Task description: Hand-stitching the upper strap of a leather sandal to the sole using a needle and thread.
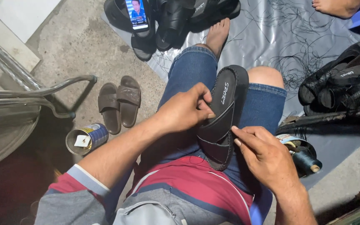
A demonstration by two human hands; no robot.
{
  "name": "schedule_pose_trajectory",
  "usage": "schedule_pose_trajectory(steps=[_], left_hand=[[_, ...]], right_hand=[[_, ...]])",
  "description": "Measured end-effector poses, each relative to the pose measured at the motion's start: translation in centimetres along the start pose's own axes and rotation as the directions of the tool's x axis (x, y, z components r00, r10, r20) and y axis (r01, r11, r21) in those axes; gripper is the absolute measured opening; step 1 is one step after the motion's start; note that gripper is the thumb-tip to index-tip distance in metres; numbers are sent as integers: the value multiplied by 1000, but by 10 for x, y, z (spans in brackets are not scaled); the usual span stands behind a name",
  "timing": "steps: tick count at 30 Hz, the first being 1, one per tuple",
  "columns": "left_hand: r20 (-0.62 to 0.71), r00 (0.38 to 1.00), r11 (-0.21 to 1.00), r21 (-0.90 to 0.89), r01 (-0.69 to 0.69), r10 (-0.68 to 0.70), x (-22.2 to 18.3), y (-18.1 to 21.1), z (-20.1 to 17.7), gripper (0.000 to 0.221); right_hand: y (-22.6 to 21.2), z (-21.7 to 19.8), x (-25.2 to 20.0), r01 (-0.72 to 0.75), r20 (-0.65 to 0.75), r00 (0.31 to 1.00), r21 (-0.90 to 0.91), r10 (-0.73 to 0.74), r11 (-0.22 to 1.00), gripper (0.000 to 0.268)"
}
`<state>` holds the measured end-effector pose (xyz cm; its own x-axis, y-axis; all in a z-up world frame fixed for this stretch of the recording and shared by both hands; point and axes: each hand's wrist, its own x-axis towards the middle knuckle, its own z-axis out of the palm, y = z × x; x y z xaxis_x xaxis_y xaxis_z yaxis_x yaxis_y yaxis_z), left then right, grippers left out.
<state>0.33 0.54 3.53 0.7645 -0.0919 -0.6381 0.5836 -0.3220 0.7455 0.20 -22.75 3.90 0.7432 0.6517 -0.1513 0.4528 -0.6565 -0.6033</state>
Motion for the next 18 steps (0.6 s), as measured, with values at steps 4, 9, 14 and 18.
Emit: schedule_pose_trajectory(steps=[4, 9, 14, 18], left_hand=[[131, 986, 955, 262, -138, 106, 8, 1, 0, 13], [317, 924, 883, 342, -320, 212, 18, -3, 2, 9], [458, 863, 889, 275, -367, 214, 18, -4, -8, 13], [366, 926, 960, 211, -183, 96, 11, 3, -5, 13]], right_hand=[[2, 4, -2, 19, -20, 1000, -11, -19, 1000, 33], [5, 5, -2, 18, -23, 1000, -1, -18, 1000, 32], [6, 2, -3, 14, 31, 999, -35, -12, 999, 35], [7, -2, 1, -40, 68, 997, -78, 45, 996, 33]])
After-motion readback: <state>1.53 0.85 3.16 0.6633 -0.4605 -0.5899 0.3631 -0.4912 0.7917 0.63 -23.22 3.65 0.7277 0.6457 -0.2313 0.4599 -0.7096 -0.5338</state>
